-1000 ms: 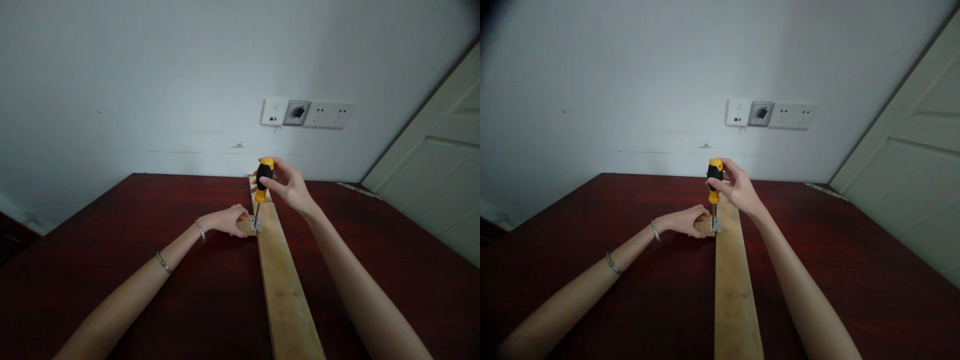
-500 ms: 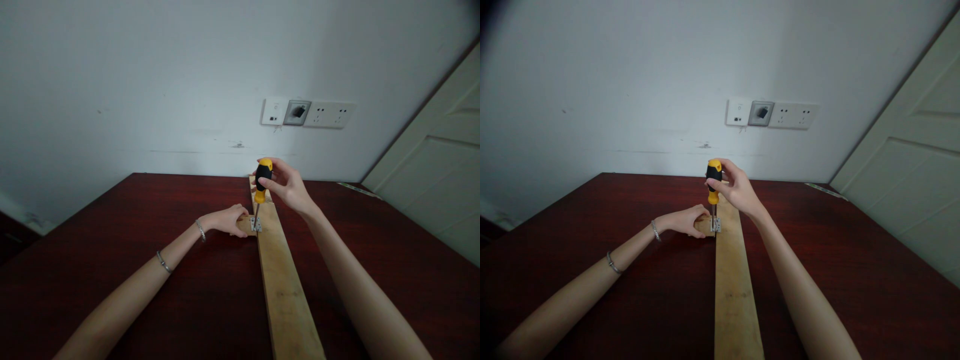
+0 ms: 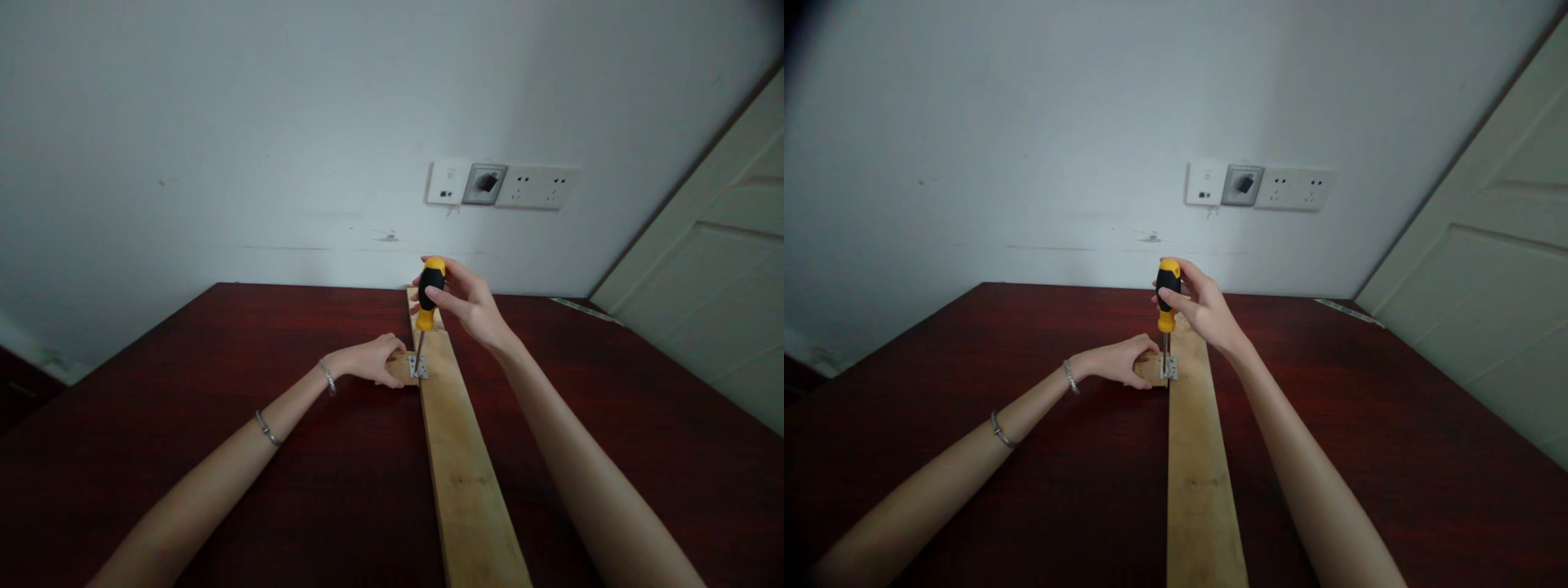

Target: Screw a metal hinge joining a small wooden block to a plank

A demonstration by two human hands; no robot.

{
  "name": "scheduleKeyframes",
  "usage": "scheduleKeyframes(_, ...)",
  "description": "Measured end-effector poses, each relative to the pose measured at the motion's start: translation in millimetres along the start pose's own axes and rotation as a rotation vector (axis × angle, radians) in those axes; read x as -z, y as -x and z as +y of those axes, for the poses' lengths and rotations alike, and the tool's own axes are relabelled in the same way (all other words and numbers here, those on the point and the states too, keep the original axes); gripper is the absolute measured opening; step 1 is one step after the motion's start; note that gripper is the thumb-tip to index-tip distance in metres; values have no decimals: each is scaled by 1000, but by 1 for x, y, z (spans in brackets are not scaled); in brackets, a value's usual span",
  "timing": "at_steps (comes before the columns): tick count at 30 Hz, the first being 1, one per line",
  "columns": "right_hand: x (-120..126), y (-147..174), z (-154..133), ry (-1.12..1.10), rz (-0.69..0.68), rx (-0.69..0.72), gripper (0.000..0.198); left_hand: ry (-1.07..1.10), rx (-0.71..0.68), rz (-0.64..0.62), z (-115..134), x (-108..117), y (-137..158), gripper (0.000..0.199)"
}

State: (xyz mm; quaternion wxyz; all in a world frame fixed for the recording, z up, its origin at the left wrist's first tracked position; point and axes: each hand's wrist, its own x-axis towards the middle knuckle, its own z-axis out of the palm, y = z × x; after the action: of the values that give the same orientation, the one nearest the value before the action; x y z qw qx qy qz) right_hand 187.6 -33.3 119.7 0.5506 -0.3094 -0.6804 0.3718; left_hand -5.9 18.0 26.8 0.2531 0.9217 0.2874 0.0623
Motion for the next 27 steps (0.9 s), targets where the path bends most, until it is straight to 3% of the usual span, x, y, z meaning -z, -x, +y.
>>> scheduleKeyframes(27,0,-3,6,83,106,80,37,9,25,0,-1,-1,0,60)
